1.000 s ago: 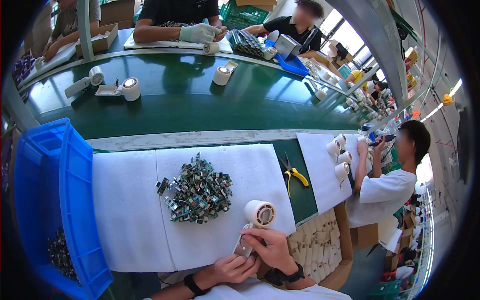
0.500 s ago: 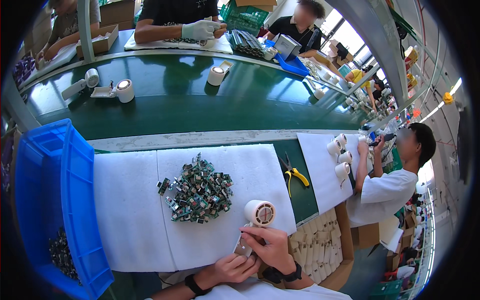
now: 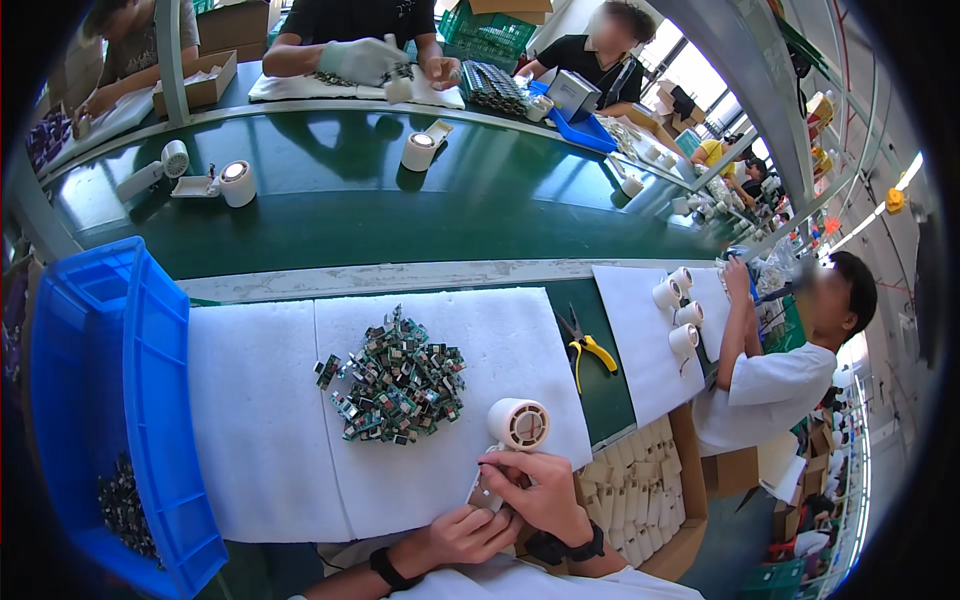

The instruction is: Assembling small printed circuit boards into plastic housings on a production line.

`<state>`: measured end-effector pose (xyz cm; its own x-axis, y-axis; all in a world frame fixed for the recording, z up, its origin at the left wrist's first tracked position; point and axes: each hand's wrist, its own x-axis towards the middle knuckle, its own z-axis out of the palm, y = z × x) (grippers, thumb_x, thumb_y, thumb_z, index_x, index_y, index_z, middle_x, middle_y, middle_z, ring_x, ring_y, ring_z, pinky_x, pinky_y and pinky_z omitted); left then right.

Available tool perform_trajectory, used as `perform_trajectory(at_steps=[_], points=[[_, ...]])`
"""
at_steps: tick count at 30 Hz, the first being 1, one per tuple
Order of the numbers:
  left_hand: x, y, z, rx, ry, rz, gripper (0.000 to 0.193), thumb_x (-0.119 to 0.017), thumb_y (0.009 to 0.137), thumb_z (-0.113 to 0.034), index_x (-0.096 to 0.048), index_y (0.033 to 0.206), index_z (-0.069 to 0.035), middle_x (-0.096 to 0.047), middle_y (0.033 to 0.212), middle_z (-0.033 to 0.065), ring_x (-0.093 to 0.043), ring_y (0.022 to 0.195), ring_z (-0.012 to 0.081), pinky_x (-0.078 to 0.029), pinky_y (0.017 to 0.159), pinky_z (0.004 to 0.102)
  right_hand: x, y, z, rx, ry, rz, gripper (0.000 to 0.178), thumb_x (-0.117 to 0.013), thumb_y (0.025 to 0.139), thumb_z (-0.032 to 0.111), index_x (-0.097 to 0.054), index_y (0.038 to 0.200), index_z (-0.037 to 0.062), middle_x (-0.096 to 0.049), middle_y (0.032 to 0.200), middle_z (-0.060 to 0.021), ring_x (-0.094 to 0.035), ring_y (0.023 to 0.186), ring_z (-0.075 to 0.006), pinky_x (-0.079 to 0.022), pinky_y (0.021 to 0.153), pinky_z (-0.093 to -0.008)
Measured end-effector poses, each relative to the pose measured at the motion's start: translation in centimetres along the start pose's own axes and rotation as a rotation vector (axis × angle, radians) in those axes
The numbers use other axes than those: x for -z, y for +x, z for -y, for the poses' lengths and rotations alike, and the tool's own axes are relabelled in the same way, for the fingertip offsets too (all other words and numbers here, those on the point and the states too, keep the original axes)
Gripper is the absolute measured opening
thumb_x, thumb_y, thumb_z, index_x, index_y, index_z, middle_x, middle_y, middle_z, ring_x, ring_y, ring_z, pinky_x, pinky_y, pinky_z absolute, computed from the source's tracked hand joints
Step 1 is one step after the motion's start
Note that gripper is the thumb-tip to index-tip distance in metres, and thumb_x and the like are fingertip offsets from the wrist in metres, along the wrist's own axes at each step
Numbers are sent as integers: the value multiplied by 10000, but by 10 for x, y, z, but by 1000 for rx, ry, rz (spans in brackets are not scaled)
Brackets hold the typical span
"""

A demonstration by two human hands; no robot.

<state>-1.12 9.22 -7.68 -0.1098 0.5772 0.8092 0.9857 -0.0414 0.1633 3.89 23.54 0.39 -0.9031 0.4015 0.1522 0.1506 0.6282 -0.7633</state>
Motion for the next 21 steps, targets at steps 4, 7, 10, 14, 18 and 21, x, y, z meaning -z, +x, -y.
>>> perform_trajectory(at_steps=[4, 7, 10, 14, 18, 21], points=[[-1, -1, -1, 11, -13, -4, 174, -679, 850, -183, -752, 1004, -148, -640, 884, -81, -523, 729, 43, -383, 597, 176, 0, 2, 4, -9, 16, -4, 158, -772, 838, 74, -782, 995, 54, -601, 620, -15, -526, 529, -60, -421, 504, -235], [-1, -1, 0, 9, -10, -3, 174, -680, 852, -185, -752, 1006, -148, -637, 882, -82, -522, 731, 42, -381, 596, 175, 0, 2, 2, -22, 19, 1, 159, -771, 838, 72, -782, 996, 53, -600, 619, -11, -522, 527, -56, -419, 503, -233], [-1, -1, 0, 1, 3, 6, 174, -681, 854, -189, -751, 1008, -149, -635, 880, -83, -522, 732, 42, -379, 594, 175, 0, 2, 3, -35, 23, 12, 157, -770, 840, 72, -780, 995, 53, -599, 617, -11, -521, 523, -58, -419, 503, -234], [-1, 0, -1, 10, 0, 1, 175, -683, 859, -197, -750, 1014, -154, -633, 877, -86, -522, 733, 38, -374, 593, 172, 1, 4, 2, -25, -1, 27, 147, -768, 845, 73, -772, 991, 52, -595, 614, -17, -522, 512, -72, -425, 503, -242], [-2, -1, -1, 13, -13, -4, 176, -682, 861, -199, -751, 1019, -159, -635, 881, -90, -522, 732, 34, -369, 591, 171, 2, 5, 1, 30, -67, 36, 135, -764, 853, 73, -760, 986, 53, -592, 613, -29, -524, 501, -94, -433, 506, -252], [-1, -1, -1, 3, -6, 9, 173, -679, 868, -200, -752, 1020, -161, -640, 889, -93, -523, 731, 31, -368, 590, 170, 2, 5, 1, 52, -88, 44, 128, -762, 857, 72, -752, 984, 54, -591, 615, -37, -526, 495, -109, -439, 509, -259]])
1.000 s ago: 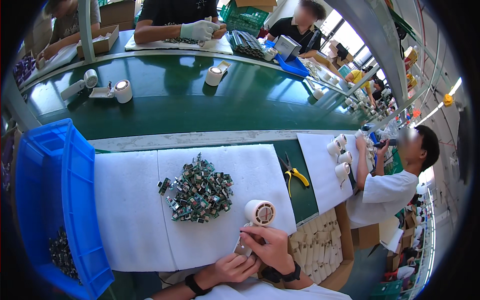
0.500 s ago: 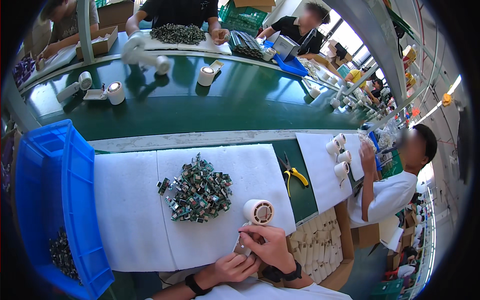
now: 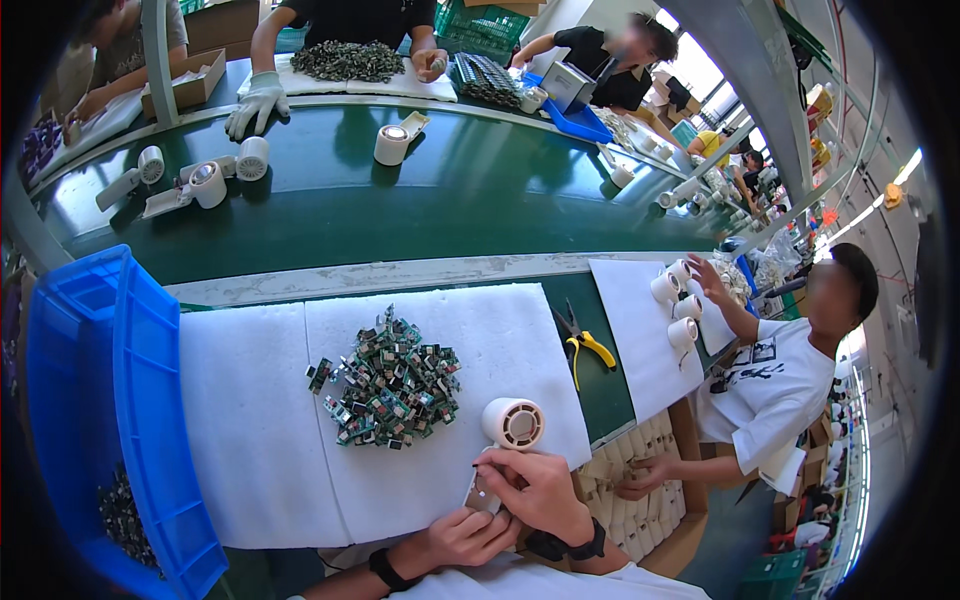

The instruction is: Assembling small printed circuit boards into plastic housings on a production line.

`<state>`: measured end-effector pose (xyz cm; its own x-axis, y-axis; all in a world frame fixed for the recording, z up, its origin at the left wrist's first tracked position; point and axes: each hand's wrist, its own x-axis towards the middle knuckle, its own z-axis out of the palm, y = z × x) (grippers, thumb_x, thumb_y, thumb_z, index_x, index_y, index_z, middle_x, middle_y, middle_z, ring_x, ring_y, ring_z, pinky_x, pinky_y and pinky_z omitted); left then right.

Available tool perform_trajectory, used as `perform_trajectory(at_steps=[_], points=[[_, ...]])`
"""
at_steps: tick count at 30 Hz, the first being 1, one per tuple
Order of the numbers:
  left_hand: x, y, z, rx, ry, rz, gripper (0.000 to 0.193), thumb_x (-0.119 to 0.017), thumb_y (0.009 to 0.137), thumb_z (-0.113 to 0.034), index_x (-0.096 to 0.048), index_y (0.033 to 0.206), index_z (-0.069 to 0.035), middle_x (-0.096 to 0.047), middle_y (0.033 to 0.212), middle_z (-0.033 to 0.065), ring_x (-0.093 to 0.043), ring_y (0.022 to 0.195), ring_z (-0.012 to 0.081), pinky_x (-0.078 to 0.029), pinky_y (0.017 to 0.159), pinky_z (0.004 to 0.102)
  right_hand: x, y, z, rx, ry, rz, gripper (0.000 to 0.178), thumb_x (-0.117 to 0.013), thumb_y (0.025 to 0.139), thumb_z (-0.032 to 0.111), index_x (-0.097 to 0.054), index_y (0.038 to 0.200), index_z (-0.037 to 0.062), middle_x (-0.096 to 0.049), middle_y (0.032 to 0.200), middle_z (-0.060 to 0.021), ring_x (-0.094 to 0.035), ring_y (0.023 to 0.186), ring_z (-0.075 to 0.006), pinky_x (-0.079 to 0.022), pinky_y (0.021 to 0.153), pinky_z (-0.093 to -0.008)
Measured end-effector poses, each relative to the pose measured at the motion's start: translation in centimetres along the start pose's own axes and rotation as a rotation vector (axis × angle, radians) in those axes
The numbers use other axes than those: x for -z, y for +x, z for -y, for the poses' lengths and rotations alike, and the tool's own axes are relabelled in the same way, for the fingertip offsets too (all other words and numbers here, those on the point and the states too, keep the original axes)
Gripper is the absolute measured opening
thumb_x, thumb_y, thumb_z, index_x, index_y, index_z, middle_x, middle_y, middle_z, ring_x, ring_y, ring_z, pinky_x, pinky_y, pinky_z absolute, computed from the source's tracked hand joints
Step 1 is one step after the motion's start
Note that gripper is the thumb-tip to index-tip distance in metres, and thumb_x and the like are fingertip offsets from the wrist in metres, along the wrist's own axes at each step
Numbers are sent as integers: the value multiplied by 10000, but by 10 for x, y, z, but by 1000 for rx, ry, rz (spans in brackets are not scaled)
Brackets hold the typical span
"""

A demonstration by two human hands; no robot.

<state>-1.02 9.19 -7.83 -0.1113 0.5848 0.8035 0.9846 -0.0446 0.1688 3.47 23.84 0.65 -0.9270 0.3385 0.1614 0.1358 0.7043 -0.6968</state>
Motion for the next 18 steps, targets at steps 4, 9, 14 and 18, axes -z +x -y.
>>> perform_trajectory(at_steps=[4, 9, 14, 18], points=[[0, 1, -1, 5, 3, -9, 172, -675, 875, -203, -752, 1023, -162, -643, 893, -94, -527, 734, 29, -370, 593, 168, 0, 1, -1, 26, 0, -4, 126, -760, 860, 66, -750, 985, 51, -600, 626, -44, -524, 493, -115, -442, 512, -262], [0, 1, 0, -2, 5, 2, 173, -669, 883, -208, -752, 1027, -161, -644, 899, -94, -533, 741, 26, -372, 597, 166, 5, 4, -4, 11, 54, 43, 128, -753, 871, 64, -746, 998, 48, -612, 637, -49, -535, 500, -117, -444, 511, -264], [-2, 0, -1, -1, 28, 12, 177, -684, 884, -237, -751, 1034, -171, -644, 902, -104, -519, 731, 26, -361, 592, 166, 7, 4, -6, 4, 94, 78, 131, -748, 880, 64, -744, 1009, 50, -621, 646, -52, -550, 512, -119, -446, 512, -263], [-3, 0, 0, -9, 26, 21, 184, -717, 876, -267, -750, 1042, -192, -642, 891, -130, -484, 706, 26, -336, 577, 170, 3, 3, -7, 15, 92, 52, 132, -748, 880, 65, -745, 1011, 53, -624, 654, -53, -554, 518, -121, -447, 514, -265]])
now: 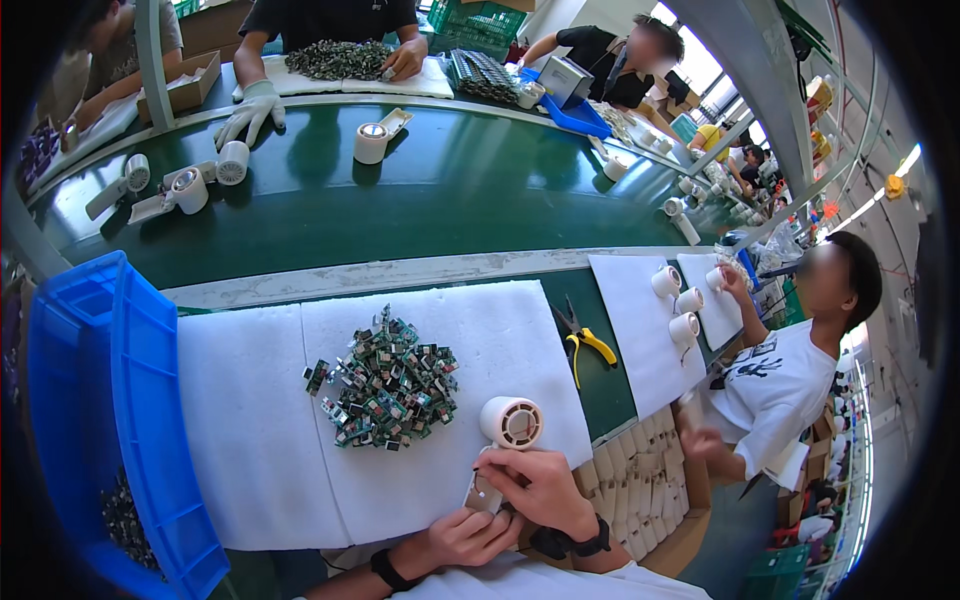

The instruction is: Assembling small printed circuit boards into plastic housings on a production line.

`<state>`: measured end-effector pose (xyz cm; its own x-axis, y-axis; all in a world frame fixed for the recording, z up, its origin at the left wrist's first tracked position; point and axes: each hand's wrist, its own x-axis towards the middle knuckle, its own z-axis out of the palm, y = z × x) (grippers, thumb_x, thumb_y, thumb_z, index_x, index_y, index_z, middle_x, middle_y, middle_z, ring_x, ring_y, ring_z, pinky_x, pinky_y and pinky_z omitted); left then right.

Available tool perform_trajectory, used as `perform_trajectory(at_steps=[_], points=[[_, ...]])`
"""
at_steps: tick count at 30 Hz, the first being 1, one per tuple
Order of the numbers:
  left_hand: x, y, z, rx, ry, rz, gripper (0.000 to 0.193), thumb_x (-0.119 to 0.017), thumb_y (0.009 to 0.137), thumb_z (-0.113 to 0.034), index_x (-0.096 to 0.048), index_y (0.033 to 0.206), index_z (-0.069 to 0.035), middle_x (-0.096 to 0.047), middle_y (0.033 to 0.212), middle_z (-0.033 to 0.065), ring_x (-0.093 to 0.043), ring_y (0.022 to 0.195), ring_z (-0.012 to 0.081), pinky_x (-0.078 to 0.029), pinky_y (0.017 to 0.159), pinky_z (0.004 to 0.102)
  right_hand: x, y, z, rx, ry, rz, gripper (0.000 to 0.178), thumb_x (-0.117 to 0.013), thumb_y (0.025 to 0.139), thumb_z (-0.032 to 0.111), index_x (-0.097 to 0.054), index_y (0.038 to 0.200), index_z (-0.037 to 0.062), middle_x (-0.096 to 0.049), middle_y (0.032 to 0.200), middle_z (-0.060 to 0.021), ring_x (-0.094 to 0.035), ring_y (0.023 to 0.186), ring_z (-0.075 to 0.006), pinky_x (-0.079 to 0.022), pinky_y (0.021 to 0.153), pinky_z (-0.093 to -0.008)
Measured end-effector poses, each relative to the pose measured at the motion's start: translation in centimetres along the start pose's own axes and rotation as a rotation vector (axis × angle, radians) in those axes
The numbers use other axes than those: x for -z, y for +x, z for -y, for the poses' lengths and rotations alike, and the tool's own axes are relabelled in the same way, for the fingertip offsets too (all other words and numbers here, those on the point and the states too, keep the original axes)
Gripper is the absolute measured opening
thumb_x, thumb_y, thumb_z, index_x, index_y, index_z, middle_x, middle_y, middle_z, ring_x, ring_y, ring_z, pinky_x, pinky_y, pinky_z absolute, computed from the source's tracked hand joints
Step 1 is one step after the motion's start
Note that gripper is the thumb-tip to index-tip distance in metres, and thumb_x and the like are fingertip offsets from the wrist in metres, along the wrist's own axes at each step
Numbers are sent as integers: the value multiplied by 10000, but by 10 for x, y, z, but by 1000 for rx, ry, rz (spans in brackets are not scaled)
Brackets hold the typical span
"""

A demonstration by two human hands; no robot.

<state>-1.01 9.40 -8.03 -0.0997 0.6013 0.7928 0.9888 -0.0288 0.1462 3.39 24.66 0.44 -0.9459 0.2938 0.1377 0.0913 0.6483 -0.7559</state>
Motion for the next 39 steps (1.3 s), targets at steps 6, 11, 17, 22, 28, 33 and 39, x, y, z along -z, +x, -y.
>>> perform_trajectory(at_steps=[6, 11, 17, 22, 28, 33, 39], points=[[2, 0, -2, 8, -4, -3, 176, -713, 875, -256, -752, 1036, -197, -638, 887, -129, -486, 709, 23, -335, 578, 170, 1, -3, 4, -40, -23, 29, 152, -752, 880, 88, -739, 1028, 60, -676, 761, -70, -589, 585, -162, -497, 566, -287], [5, 1, -4, 15, 2, 12, 183, -722, 865, -259, -753, 1034, -198, -637, 881, -125, -488, 708, 34, -356, 592, 174, -3, -3, 2, 4, 17, -30, 140, -751, 874, 53, -747, 1014, 52, -609, 661, -53, -538, 518, -121, -439, 511, -270], [20, 17, -1, 156, -300, 114, 217, -724, 840, -187, -741, 1046, -122, -649, 891, -33, -576, 765, 101, -428, 618, 211, -3, -1, 1, -28, -43, -22, 152, -754, 874, 91, -742, 1021, 54, -634, 683, -55, -550, 535, -150, -467, 525, -285], [66, 38, 12, 384, -594, 53, 263, -768, 784, -43, -746, 1041, -96, -686, 887, 21, -648, 757, 170, -512, 676, 287, -2, 0, 0, -9, -45, -39, 150, -757, 870, 100, -745, 1014, 60, -604, 642, -43, -533, 516, -145, -453, 510, -287], [92, 44, 23, 825, -521, -105, 288, -763, 811, 27, -732, 1084, -57, -700, 936, 98, -682, 764, 225, -558, 708, 323, -6, -10, 3, 24, 47, -70, 140, -761, 849, 45, -759, 987, 68, -581, 593, -9, -492, 483, -74, -397, 477, -253], [87, 40, 16, 1095, -613, -148, 243, -709, 886, 72, -706, 1122, 13, -721, 969, 104, -703, 889, 157, -561, 799, 277, -7, -22, 15, -5, 98, -83, 152, -767, 841, 51, -751, 990, 76, -574, 575, -20, -511, 460, -100, -405, 470, -262], [81, 46, 31, 1263, -902, -73, 259, -677, 932, 52, -682, 1191, 48, -714, 1106, 98, -712, 925, 153, -561, 826, 264, -6, -7, 19, 16, 93, -116, 126, -750, 850, 48, -744, 975, 61, -588, 592, -6, -490, 465, -68, -372, 454, -245]])
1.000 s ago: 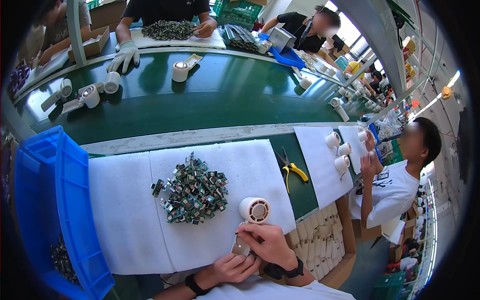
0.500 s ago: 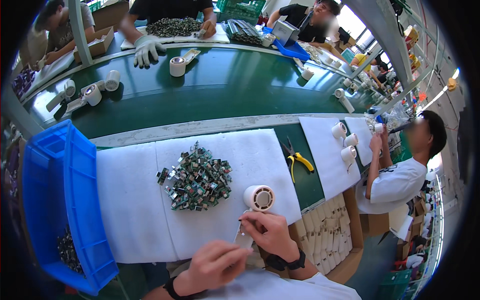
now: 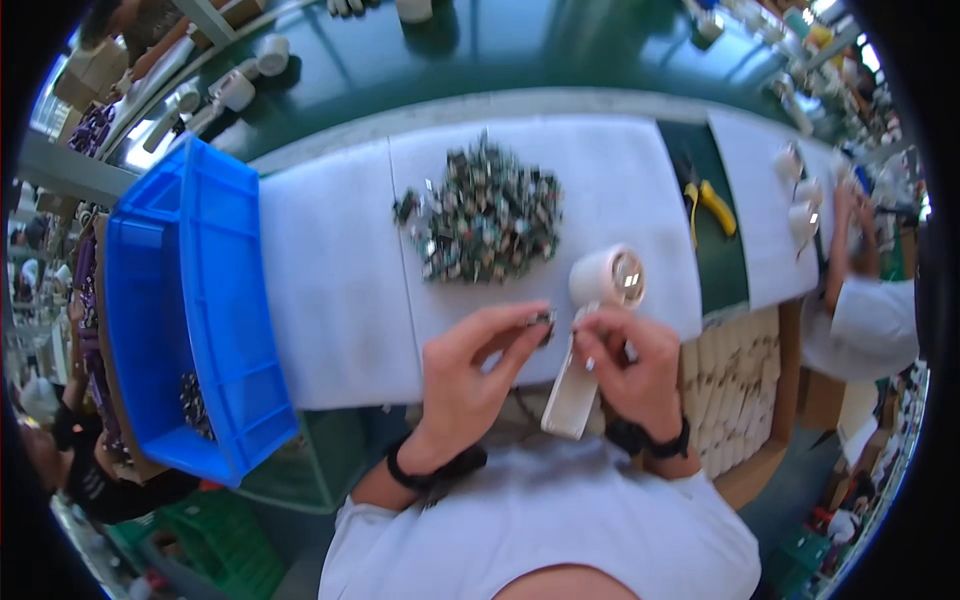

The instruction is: Assembling small printed circuit boards into plastic housings on a production line.

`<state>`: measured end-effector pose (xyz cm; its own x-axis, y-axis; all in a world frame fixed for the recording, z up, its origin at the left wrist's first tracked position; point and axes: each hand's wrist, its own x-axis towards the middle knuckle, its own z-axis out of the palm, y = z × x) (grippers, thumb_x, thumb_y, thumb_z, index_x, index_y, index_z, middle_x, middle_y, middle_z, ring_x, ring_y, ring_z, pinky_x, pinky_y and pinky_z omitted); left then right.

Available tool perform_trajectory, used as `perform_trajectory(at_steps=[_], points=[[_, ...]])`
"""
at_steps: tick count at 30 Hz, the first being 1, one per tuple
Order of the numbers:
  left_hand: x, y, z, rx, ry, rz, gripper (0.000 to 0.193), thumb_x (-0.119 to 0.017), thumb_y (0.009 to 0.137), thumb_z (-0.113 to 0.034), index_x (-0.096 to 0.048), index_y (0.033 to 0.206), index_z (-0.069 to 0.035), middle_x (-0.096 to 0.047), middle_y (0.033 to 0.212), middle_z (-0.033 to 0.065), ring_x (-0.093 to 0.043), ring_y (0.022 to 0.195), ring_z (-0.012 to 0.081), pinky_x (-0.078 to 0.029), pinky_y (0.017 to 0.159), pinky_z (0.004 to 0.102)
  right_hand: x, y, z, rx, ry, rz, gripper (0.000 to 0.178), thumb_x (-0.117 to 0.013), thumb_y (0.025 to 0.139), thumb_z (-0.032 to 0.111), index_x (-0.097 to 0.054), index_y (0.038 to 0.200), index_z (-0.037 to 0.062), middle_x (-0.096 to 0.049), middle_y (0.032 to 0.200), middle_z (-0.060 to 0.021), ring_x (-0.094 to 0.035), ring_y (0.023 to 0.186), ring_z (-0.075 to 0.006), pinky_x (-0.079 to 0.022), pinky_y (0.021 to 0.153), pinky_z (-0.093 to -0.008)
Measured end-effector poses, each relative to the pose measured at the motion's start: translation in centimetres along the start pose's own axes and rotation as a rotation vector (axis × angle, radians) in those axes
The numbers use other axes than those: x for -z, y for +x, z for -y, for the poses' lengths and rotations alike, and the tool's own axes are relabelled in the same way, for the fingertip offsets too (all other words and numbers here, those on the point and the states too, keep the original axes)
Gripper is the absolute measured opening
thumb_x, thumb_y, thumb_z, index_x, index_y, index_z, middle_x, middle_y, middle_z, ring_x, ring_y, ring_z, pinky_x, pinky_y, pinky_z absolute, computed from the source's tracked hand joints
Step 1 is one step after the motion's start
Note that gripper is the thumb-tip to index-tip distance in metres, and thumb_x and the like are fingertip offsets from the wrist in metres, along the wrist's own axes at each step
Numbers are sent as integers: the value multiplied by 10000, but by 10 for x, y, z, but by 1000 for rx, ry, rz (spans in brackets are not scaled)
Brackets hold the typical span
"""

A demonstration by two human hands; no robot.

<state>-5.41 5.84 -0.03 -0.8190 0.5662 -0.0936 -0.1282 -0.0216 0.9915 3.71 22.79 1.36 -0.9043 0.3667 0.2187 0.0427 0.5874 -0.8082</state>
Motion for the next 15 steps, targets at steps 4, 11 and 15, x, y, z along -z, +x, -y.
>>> perform_trajectory(at_steps=[4, 11, 15], points=[[-3, 4, 5, 13, -114, 35, 262, -671, 939, 43, -689, 1201, 31, -708, 1134, 106, -701, 950, 152, -560, 853, 265, -3, 3, -4, -14, 79, -8, 126, -724, 858, 21, -727, 982, 45, -540, 570, 15, -459, 478, -35, -336, 449, -226], [-6, 1, 11, -119, -9, 49, 262, -675, 932, 43, -709, 1190, 9, -717, 1086, 103, -696, 941, 148, -571, 858, 273, -3, -3, -7, 9, 60, 0, 87, -746, 860, 63, -718, 942, 69, -545, 545, 12, -468, 430, -65, -367, 441, -246], [-5, -3, 11, -190, 154, 39, 283, -668, 920, 79, -707, 1195, 23, -711, 1156, 138, -683, 1023, 167, -565, 868, 279, -5, -7, -6, 24, 70, 6, 86, -749, 854, 64, -714, 933, 68, -545, 549, 12, -467, 433, -68, -368, 442, -247]])
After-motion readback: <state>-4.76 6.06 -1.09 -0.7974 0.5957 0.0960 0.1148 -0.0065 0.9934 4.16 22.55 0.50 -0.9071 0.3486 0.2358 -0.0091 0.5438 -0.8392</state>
